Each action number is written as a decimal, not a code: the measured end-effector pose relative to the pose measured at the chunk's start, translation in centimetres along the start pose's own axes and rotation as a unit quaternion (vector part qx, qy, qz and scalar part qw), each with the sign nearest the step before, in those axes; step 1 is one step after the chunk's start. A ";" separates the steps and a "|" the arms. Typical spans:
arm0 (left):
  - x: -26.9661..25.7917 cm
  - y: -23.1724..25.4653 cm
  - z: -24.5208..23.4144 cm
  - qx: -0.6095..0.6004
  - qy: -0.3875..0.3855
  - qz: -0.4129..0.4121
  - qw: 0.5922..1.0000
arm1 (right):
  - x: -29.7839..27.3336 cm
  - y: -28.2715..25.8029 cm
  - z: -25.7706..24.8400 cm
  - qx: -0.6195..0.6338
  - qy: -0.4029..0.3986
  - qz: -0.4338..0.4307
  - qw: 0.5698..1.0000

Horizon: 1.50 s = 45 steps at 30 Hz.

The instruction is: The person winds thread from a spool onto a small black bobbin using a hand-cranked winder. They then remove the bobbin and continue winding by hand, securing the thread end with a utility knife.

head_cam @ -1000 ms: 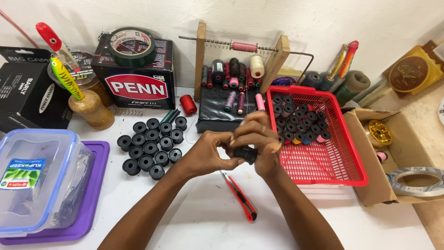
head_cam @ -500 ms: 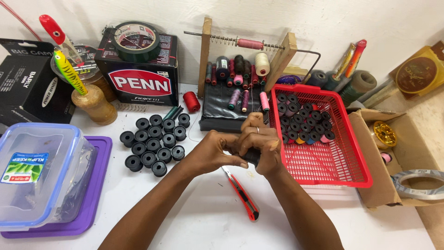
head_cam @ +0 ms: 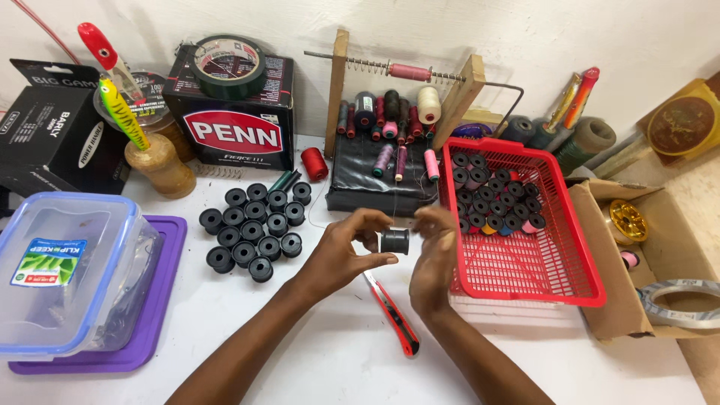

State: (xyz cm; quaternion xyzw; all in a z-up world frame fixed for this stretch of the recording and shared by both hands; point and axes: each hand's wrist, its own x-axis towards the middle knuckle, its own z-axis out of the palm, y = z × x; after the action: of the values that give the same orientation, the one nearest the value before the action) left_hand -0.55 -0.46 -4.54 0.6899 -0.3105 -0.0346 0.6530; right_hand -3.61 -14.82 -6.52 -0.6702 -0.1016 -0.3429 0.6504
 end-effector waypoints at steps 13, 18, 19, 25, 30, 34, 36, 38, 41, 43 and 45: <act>-2.9 -5.4 3.2 -0.010 0.011 -0.093 0.996 | -5.0 1.8 -5.0 -0.036 -0.092 0.152 0.983; -2.7 -5.3 3.1 -0.028 0.038 0.007 0.999 | -4.6 1.2 -5.1 -0.063 -0.149 0.077 0.984; -2.7 -5.4 3.1 -0.028 0.036 0.007 0.999 | -4.5 1.3 -5.1 -0.063 -0.147 0.077 0.984; -2.7 -5.4 3.0 -0.012 0.038 0.009 0.999 | -4.2 1.3 -4.9 -0.079 -0.165 0.068 0.981; -2.7 -5.2 3.1 -0.012 0.037 0.018 0.999 | -4.4 1.7 -5.2 -0.051 -0.127 0.160 0.978; -2.6 -4.6 3.1 -0.023 0.028 -0.017 0.999 | -4.5 2.2 -5.3 -0.041 -0.123 0.156 0.979; -2.6 -4.7 3.2 -0.024 0.032 0.026 0.999 | -4.3 1.8 -5.1 -0.094 -0.151 0.071 0.982; -2.5 -4.4 3.1 -0.012 0.039 0.031 0.999 | -4.1 1.3 -4.9 -0.105 -0.153 0.052 0.981; -2.5 -4.2 3.0 -0.002 0.054 0.032 0.998 | -4.1 1.1 -4.6 -0.099 -0.156 0.039 0.982; -2.5 -4.5 2.9 -0.007 0.061 0.026 0.998 | -4.1 1.2 -4.4 -0.085 -0.156 0.047 0.983; -2.6 -4.8 3.0 -0.013 0.054 0.022 0.998 | -3.9 1.1 -4.3 -0.122 -0.146 0.010 0.982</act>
State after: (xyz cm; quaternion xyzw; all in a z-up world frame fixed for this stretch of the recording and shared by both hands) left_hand -2.12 -2.12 -10.37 0.6752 -0.2897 0.0130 0.6782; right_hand -7.31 -17.82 -10.06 -0.7883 -0.1468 -0.2447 0.5452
